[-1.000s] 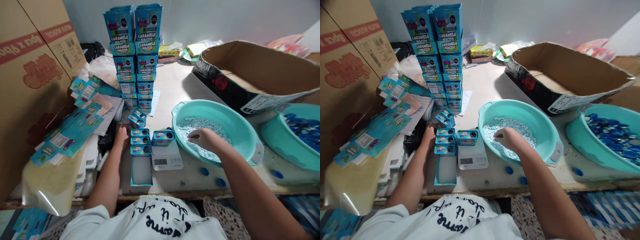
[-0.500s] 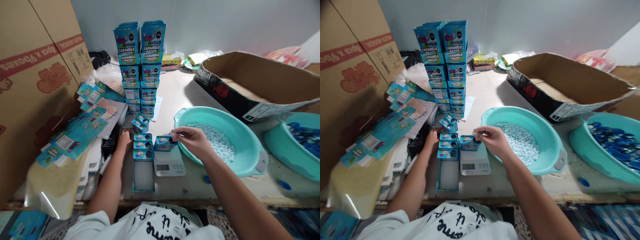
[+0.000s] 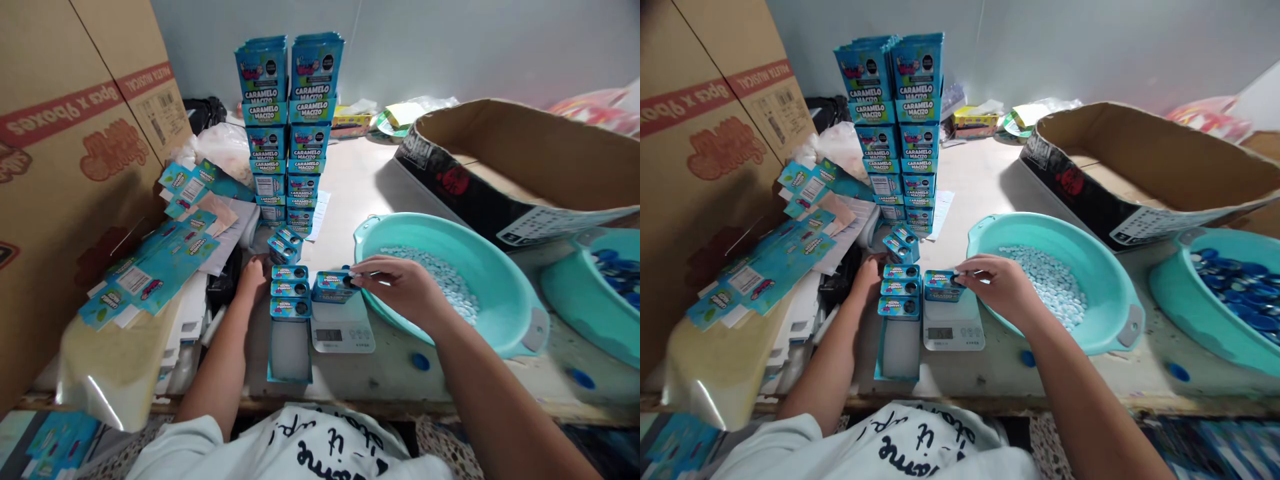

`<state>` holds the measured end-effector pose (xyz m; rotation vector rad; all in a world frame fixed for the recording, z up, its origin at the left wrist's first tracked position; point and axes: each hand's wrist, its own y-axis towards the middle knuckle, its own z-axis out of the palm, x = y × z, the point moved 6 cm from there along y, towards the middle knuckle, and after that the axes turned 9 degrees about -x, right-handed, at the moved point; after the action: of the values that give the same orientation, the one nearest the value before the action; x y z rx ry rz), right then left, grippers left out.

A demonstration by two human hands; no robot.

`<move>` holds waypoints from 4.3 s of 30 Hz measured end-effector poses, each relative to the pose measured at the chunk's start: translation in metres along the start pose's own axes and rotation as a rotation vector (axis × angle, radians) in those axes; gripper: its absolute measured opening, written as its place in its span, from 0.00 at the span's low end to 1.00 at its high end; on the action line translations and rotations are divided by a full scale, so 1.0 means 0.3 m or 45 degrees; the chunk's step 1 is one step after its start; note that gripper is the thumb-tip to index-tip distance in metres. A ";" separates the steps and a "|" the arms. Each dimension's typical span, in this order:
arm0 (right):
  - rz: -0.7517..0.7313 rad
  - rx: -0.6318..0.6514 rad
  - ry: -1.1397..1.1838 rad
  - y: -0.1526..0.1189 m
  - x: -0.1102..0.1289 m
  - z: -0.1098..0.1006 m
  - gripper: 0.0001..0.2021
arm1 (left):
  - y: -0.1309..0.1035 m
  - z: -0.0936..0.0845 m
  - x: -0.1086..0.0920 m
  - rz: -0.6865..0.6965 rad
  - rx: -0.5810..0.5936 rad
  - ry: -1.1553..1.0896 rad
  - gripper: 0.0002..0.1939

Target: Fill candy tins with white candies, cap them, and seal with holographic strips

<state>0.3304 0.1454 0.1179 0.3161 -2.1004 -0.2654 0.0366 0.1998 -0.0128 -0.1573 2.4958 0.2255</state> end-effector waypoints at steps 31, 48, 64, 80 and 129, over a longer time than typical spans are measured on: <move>0.055 0.231 -0.753 0.201 -0.070 -0.111 0.12 | -0.001 0.004 0.006 0.006 0.006 0.041 0.24; 0.297 0.827 -1.116 0.152 -0.373 0.040 0.14 | -0.018 -0.002 0.005 0.020 -0.007 0.052 0.27; 0.391 0.838 -1.206 0.153 -0.319 0.016 0.22 | -0.025 -0.009 0.008 0.032 -0.019 0.050 0.30; -0.114 0.444 -0.699 -0.024 0.053 0.104 0.23 | -0.018 -0.004 -0.003 0.018 0.016 0.039 0.27; 0.723 -0.863 1.125 -0.082 -0.239 -0.112 0.30 | -0.003 0.008 0.002 0.052 0.029 0.016 0.25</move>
<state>0.3984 0.1435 0.0703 -0.4926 -1.0656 -0.3843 0.0377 0.1994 -0.0151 -0.0983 2.5149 0.2132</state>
